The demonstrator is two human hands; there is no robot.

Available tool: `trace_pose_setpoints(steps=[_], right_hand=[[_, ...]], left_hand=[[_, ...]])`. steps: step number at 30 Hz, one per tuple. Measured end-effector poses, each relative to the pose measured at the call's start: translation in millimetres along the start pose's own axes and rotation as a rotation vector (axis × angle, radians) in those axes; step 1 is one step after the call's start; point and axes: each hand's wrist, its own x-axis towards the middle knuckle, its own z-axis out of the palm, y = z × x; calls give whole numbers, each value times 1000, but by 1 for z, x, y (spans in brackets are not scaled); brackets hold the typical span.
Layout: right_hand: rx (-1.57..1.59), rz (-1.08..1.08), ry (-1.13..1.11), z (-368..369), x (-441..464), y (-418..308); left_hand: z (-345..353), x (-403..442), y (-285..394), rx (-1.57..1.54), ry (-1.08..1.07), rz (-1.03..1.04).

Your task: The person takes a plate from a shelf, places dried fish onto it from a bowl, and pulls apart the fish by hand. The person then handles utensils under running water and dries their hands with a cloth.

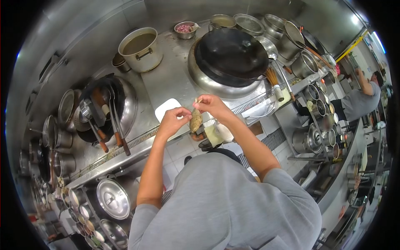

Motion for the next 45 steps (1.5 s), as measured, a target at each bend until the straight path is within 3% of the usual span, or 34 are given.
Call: trace_pose_setpoints(steps=[13, 20, 28, 33, 39, 45], right_hand=[[26, -11, -11, 0, 1, -7], [10, -60, -25, 9, 2, -9], [-174, -133, 157, 15, -11, -6], [-140, -185, 195, 14, -10, 9], [-95, -139, 200, 10, -13, 6], [-60, -155, 189, 5, -13, 9]], left_hand=[[1, -3, 4, -60, -4, -36], [11, -5, 11, 30, 194, 21], [19, -6, 13, 156, 400, 24], [24, -2, -14, -88, 471, -6], [13, -1, -27, -504, 149, -81], [13, -6, -20, -446, 124, -66]])
